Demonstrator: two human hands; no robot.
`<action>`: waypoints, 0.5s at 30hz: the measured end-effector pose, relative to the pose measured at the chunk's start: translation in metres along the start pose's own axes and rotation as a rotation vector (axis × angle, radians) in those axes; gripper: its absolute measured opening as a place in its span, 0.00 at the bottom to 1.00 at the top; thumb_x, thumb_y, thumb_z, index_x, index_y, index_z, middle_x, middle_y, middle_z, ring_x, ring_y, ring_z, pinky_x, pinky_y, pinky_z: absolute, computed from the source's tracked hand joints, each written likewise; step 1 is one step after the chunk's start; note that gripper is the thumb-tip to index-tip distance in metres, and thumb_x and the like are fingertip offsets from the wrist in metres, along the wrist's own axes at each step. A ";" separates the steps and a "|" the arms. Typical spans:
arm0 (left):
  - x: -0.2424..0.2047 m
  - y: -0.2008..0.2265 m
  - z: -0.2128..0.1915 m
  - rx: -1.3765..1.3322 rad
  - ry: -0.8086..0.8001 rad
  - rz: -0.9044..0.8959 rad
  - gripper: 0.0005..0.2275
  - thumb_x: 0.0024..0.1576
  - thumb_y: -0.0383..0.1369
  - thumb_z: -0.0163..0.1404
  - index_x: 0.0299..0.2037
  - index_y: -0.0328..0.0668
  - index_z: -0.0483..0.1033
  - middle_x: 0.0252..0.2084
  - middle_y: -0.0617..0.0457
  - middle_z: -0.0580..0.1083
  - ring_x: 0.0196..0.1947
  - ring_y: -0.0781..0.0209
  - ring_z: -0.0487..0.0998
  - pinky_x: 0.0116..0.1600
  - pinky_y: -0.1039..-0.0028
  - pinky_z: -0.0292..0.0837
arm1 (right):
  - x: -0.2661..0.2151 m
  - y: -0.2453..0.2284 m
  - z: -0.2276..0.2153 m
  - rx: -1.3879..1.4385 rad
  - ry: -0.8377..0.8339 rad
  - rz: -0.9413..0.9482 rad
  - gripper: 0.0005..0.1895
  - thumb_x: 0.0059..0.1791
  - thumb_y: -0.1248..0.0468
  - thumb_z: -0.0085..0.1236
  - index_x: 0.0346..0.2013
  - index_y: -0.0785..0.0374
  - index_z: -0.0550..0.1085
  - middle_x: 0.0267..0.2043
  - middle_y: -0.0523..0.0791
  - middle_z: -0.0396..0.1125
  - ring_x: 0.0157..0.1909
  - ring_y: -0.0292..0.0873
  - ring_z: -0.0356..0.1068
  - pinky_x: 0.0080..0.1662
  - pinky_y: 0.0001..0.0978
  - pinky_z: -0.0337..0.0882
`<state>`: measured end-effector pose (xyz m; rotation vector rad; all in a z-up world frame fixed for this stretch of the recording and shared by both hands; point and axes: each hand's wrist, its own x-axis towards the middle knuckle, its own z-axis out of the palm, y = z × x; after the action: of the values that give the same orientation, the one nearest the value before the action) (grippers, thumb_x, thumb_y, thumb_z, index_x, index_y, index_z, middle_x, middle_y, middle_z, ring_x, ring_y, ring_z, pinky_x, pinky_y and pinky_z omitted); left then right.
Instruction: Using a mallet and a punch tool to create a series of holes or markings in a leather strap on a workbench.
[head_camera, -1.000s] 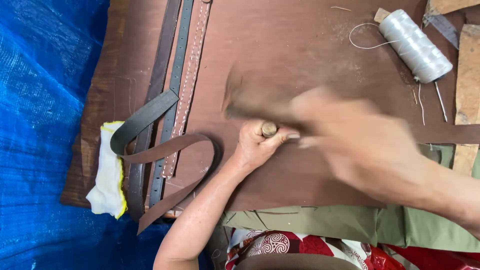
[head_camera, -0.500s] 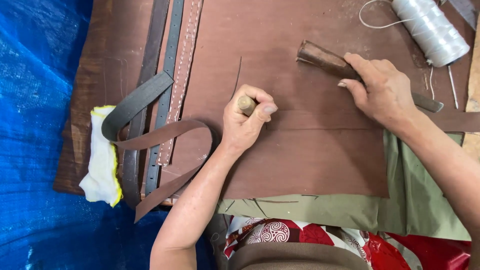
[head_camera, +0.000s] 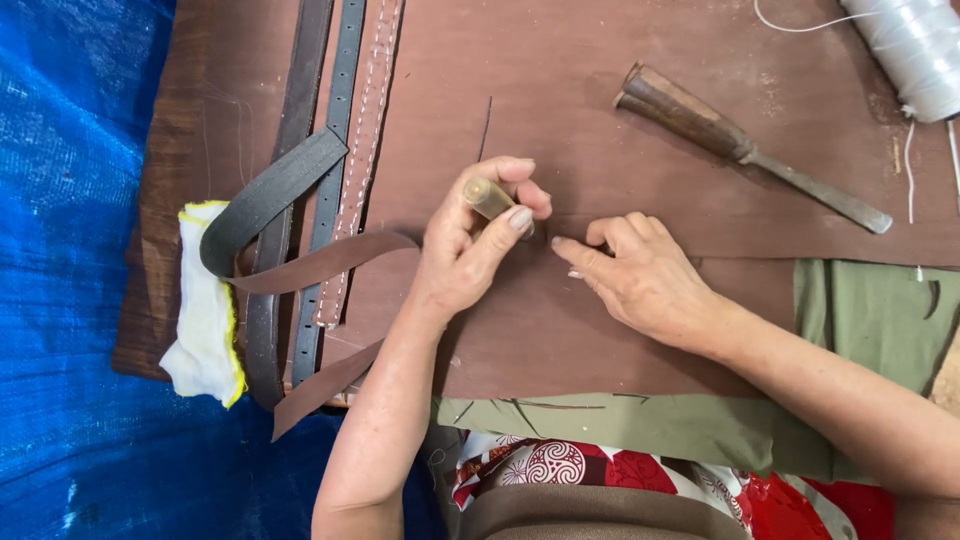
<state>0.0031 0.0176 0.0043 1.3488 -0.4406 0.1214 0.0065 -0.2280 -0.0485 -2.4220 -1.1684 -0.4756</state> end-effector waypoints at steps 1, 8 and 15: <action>0.001 0.000 -0.002 -0.002 0.004 -0.004 0.14 0.67 0.27 0.48 0.62 0.35 0.66 0.48 0.44 0.76 0.51 0.57 0.81 0.52 0.71 0.79 | -0.001 -0.001 0.001 0.004 -0.005 0.000 0.13 0.54 0.59 0.56 0.53 0.50 0.79 0.44 0.46 0.64 0.44 0.51 0.68 0.45 0.40 0.69; 0.005 -0.006 -0.001 -0.076 0.298 -0.068 0.14 0.59 0.24 0.59 0.53 0.35 0.72 0.42 0.43 0.79 0.45 0.57 0.84 0.45 0.73 0.84 | -0.006 -0.001 0.004 -0.029 -0.042 0.047 0.17 0.55 0.57 0.52 0.59 0.43 0.77 0.45 0.42 0.60 0.44 0.47 0.64 0.47 0.38 0.66; 0.011 0.002 -0.008 -0.033 0.512 0.055 0.13 0.63 0.28 0.55 0.56 0.39 0.69 0.43 0.48 0.78 0.45 0.59 0.84 0.49 0.73 0.86 | -0.007 -0.002 0.005 -0.048 -0.046 0.058 0.17 0.55 0.56 0.53 0.58 0.41 0.77 0.46 0.41 0.60 0.45 0.47 0.64 0.47 0.40 0.67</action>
<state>0.0139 0.0238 0.0092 1.2183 -0.0466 0.4902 0.0013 -0.2292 -0.0556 -2.5131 -1.1140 -0.4365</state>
